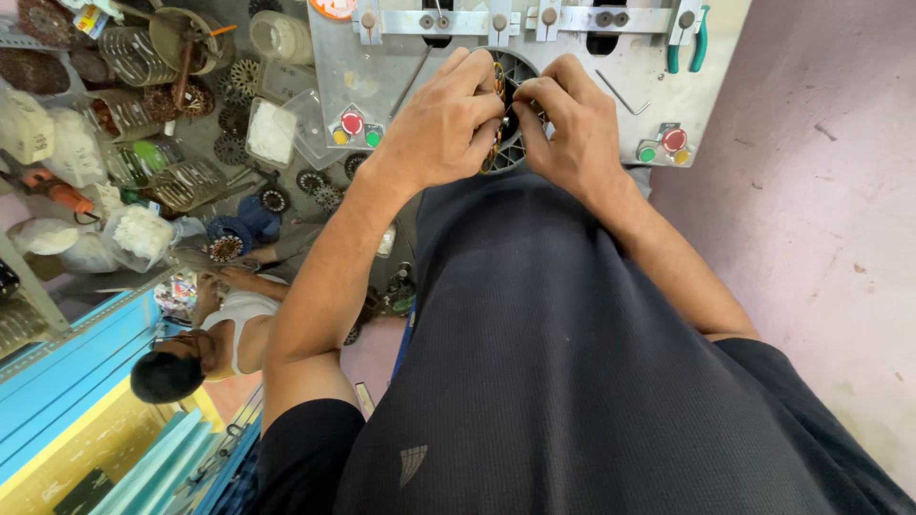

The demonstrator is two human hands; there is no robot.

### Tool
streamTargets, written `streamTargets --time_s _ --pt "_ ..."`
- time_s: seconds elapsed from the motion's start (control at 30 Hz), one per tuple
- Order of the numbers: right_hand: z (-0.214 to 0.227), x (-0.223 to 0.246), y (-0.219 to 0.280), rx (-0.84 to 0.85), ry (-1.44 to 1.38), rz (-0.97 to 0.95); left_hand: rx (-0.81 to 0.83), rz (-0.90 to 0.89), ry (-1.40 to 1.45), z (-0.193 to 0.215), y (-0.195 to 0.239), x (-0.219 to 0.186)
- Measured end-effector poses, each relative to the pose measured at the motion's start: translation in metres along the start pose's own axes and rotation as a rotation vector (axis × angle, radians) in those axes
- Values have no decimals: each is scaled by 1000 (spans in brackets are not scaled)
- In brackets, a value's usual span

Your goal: The person assembles a circular electrical component by inserting copper wire segments into a yellow ring and securing them with a screwdriver. They use a machine to press the assembly and trim excess wire with scissors. The person repeats the process on multiple segments of the ring.

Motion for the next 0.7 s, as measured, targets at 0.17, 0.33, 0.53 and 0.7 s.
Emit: streamTargets --time_s 0.17,0.33,0.53,0.7 --pt "-18 -10 4 141 -221 -193 4 22 6 0 1 6" --pt "-7 -9 0 38 -73 -134 -5 15 59 0 1 7" --pt "-8 -14 2 33 -71 -127 -11 20 76 -1 3 10" --pt "-14 -14 -3 97 -64 -74 -26 -3 61 3 -1 9"
Point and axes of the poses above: each hand's wrist, its own y-axis away from the middle knuckle, its own z-axis out of the back of the hand, x = y × z, the point moved 8 cm from there along -y, towards the middle knuckle, and after that the axes turned 2 degrees about y, right-handed, at the moved point
